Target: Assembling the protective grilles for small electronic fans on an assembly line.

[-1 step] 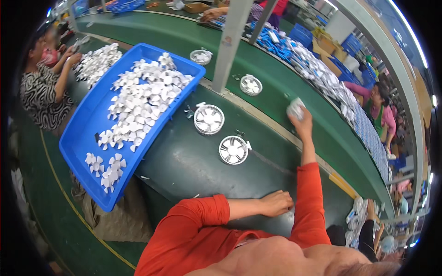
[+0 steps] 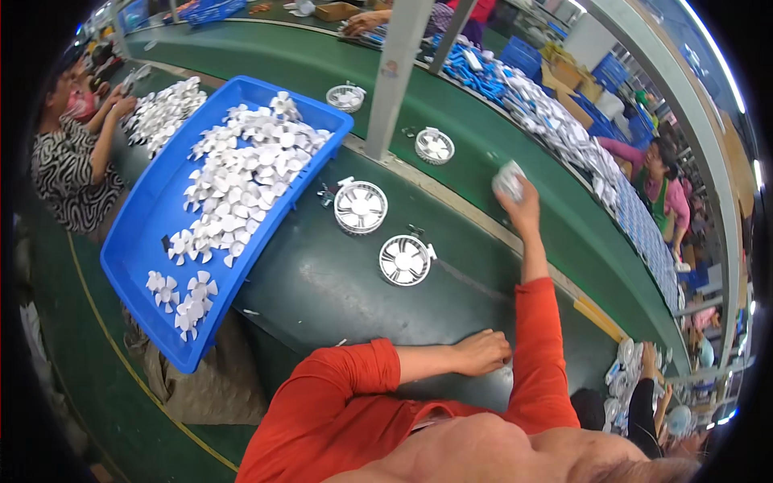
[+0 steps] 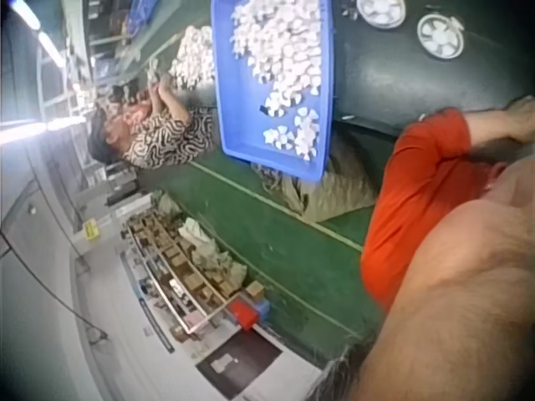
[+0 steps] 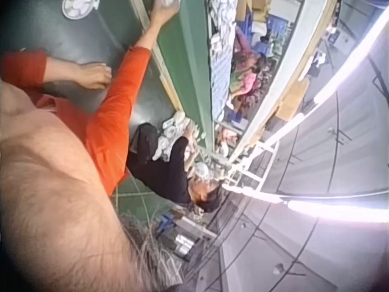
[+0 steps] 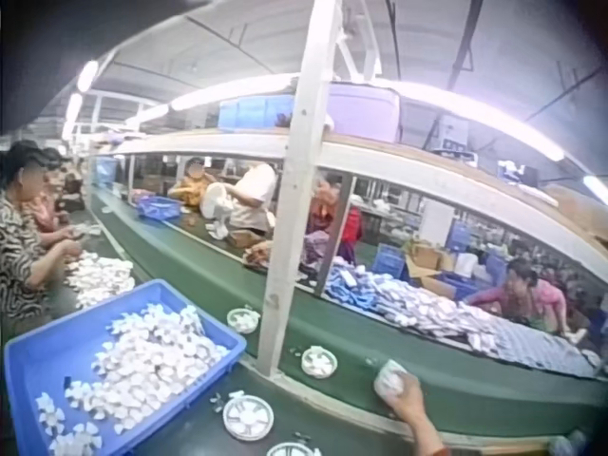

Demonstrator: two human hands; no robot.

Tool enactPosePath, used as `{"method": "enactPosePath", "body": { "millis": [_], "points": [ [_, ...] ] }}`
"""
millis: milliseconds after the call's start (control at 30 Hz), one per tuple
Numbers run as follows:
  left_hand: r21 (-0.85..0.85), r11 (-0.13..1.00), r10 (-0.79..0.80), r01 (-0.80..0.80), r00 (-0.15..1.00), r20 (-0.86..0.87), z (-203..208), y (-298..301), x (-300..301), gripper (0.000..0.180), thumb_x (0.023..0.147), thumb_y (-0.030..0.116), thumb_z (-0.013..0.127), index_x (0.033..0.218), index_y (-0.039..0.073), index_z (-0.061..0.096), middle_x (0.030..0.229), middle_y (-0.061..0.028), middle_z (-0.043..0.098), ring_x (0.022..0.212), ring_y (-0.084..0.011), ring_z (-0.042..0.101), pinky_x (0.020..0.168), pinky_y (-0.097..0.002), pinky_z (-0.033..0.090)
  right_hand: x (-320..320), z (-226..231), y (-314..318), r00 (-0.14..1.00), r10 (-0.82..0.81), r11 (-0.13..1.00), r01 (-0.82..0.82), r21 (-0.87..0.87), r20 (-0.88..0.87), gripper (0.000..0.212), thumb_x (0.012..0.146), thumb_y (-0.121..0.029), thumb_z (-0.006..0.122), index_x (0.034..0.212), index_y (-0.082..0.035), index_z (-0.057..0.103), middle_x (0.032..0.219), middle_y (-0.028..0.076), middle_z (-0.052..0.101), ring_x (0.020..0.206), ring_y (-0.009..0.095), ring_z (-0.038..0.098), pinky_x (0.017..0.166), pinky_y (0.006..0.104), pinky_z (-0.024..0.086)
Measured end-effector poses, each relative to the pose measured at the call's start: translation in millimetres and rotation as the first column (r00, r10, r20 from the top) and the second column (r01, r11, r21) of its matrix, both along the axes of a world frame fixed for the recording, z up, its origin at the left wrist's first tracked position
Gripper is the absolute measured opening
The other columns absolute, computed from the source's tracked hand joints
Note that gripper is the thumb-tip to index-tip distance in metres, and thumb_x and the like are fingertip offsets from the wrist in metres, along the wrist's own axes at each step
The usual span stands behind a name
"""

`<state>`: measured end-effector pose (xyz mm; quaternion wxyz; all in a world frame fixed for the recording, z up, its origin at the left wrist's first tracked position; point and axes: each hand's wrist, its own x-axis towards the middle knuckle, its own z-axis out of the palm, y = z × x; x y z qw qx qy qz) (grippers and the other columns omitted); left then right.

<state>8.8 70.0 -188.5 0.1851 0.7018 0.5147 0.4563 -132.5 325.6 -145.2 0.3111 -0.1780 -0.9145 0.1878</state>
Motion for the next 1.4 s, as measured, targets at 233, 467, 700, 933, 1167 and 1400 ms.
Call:
{"method": "enactPosePath", "body": {
  "millis": [233,467,700,933,1167,1400],
  "points": [
    [0.1,0.994,0.048,-0.041,0.997,-0.06,-9,6,7,0.018,0.079,0.023,0.063,0.082,0.005,0.065,0.088,-0.0103,0.062,0.095,-0.0296,0.055,0.079,-0.0417,0.043,-66,38,-56,0.98,0.163,0.987,-0.163,0.015,-0.111,0.068,0.069,-0.026,0.08,0.127,-0.007,0.052,0.131,0.024,0.046,0.124,0.038,0.044,0.104,0.0413,0.037],
    [0.29,0.935,0.233,-0.205,0.97,-0.066,-57,28,32,0.021,0.075,0.023,0.06,0.064,0.005,0.063,0.076,-0.0129,0.062,0.084,-0.0305,0.058,0.075,-0.0432,0.042,-112,-1,-74,0.983,0.174,0.985,-0.174,-0.003,0.059,0.082,0.065,-0.022,0.081,0.136,-0.012,0.041,0.139,0.027,0.032,0.122,0.044,0.045,0.102,0.0433,0.042],
    [0.342,0.91,0.272,-0.234,0.96,-0.065,-54,29,32,0.023,0.074,0.02,0.058,0.059,0.003,0.062,0.069,-0.0142,0.062,0.074,-0.031,0.058,0.074,-0.0427,0.043,-120,-2,-62,0.982,0.096,0.995,-0.097,-0.004,0.165,0.092,0.06,-0.023,0.083,0.139,-0.019,0.036,0.142,0.022,0.028,0.12,0.041,0.047,0.1,0.0422,0.044],
    [0.223,0.959,0.193,-0.175,0.979,-0.063,-40,20,26,0.019,0.07,0.022,0.059,0.063,0.004,0.064,0.076,-0.0139,0.062,0.081,-0.0293,0.058,0.076,-0.0418,0.044,-109,-7,-53,0.986,0.166,0.986,-0.166,0.022,0.005,0.088,0.06,-0.021,0.085,0.136,-0.012,0.042,0.132,0.024,0.043,0.12,0.04,0.047,0.099,0.0433,0.043],
    [0.01,1.0,-0.017,0.017,1.0,-0.016,0,0,5,0.018,0.08,0.019,0.059,0.09,0.004,0.059,0.094,-0.0154,0.058,0.094,-0.0343,0.054,0.081,-0.045,0.041,-66,4,-73,0.934,0.352,0.816,-0.341,-0.468,-0.066,0.084,0.064,-0.023,0.082,0.133,0.003,0.044,0.129,0.02,0.05,0.118,0.029,0.052,0.1,0.0368,0.041],
    [0.062,0.998,-0.002,0.004,0.999,-0.033,-12,10,8,0.017,0.077,0.016,0.061,0.09,0.004,0.059,0.1,-0.0157,0.059,0.098,-0.0337,0.055,0.08,-0.0459,0.042,-34,57,-158,0.777,0.625,0.713,-0.608,-0.35,-0.077,0.082,0.062,-0.019,0.082,0.135,-0.005,0.045,0.136,0.017,0.045,0.128,0.031,0.043,0.106,0.0372,0.034]
  ]
}}
